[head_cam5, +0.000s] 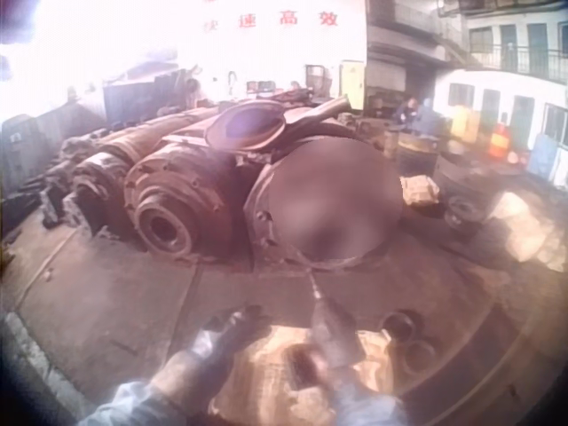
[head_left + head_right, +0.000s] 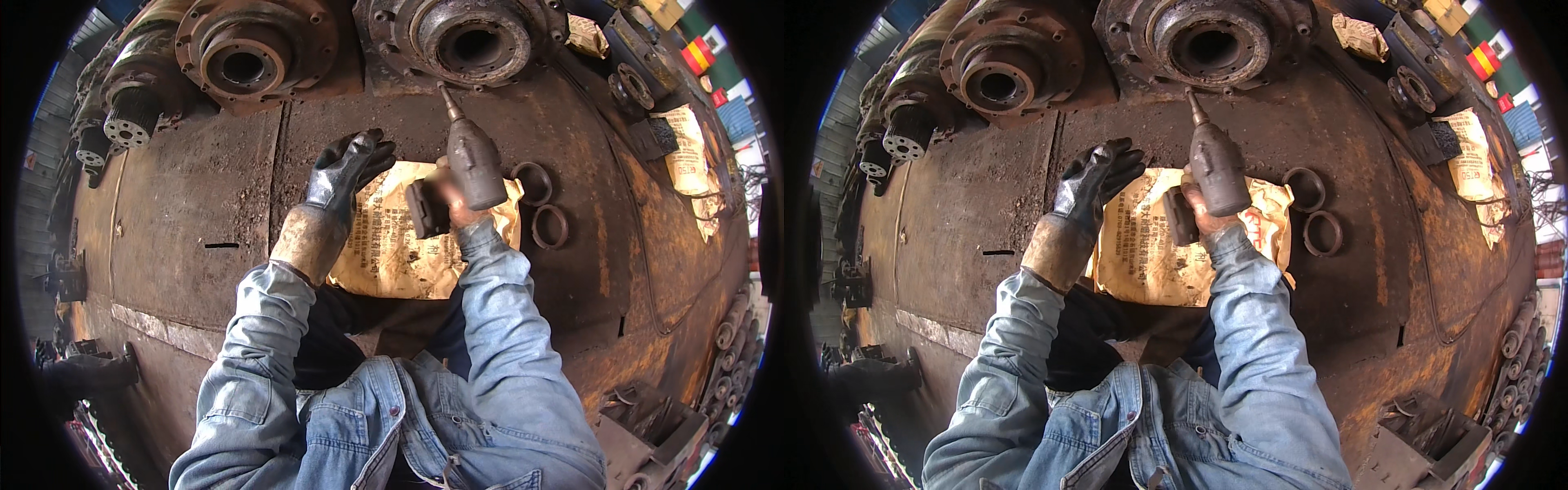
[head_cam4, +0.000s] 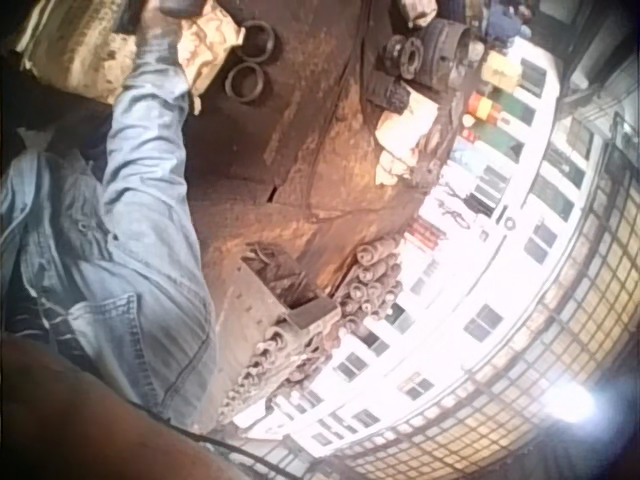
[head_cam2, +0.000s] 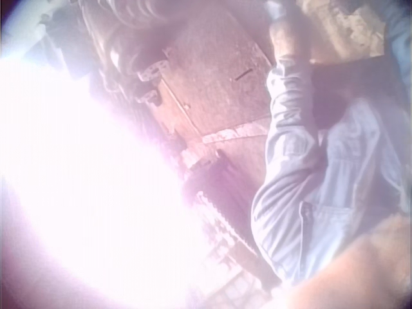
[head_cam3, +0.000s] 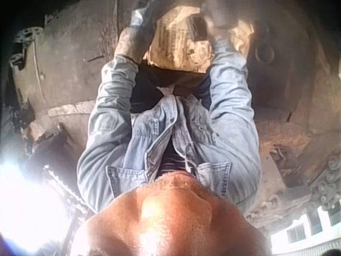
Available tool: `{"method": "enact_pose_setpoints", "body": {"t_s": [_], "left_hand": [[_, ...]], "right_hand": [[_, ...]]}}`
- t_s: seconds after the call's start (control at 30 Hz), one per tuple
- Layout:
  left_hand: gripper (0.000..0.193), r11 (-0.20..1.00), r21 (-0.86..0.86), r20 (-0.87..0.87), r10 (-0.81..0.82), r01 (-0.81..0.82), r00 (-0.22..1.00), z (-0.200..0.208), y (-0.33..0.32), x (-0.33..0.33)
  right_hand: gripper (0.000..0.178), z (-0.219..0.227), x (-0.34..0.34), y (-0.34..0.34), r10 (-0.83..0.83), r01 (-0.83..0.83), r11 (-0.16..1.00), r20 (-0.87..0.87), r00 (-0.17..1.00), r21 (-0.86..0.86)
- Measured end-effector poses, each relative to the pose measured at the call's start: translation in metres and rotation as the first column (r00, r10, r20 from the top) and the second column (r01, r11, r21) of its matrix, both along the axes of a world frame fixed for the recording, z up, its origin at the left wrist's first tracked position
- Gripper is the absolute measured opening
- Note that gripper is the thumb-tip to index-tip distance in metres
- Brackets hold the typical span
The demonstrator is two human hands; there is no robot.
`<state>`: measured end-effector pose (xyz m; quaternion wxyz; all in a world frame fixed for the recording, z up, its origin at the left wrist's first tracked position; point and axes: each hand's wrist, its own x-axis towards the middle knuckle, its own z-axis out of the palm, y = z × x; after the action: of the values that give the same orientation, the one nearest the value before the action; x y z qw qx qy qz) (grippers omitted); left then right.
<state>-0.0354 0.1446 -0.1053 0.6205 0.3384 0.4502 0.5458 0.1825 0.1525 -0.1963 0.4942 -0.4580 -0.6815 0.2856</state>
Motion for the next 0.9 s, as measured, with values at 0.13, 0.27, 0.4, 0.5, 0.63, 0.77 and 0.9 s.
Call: {"method": "enact_pose_setpoints", "body": {"t_s": [0.13,0.27,0.4,0.5,0.63,0.77,0.9], "left_hand": [[0.074,0.999,0.012,-0.019,-0.030,0.030,0.999,0.001,0.000,0.009],[0.072,0.999,0.013,-0.017,-0.035,0.036,0.999,-0.004,0.002,0.012],[0.070,1.000,0.008,0.006,-0.022,0.022,1.000,0.003,-0.002,0.013],[0.054,0.999,-0.040,0.122,0.011,-0.006,0.992,0.011,-0.006,0.019],[0.046,0.994,-0.068,0.088,0.096,-0.090,0.991,0.020,-0.015,-0.001],[0.075,0.995,-0.010,-0.010,0.100,-0.100,0.995,-0.018,-0.001,-0.025],[0.077,0.997,-0.036,0.082,0.067,-0.064,0.994,0.019,-0.018,-0.033]], "right_hand": [[0.021,0.003,0.005,-0.005,-0.056,-0.314,0.889,-0.760,0.647,-0.333],[0.019,0.027,0.001,-0.012,-0.064,-0.440,0.841,-0.865,0.497,-0.315],[0.020,0.027,-0.005,-0.008,-0.045,-0.248,0.912,-0.680,0.732,-0.328],[0.021,0.027,-0.015,0.018,0.070,-0.560,0.826,-0.973,0.218,-0.066],[0.040,0.095,-0.023,-0.016,-0.062,0.091,0.929,0.091,0.994,-0.359],[0.049,0.096,-0.030,-0.015,-0.116,0.264,0.896,0.386,0.915,-0.357],[0.045,0.110,-0.045,-0.024,-0.093,0.328,0.870,0.531,0.842,-0.369]]}}
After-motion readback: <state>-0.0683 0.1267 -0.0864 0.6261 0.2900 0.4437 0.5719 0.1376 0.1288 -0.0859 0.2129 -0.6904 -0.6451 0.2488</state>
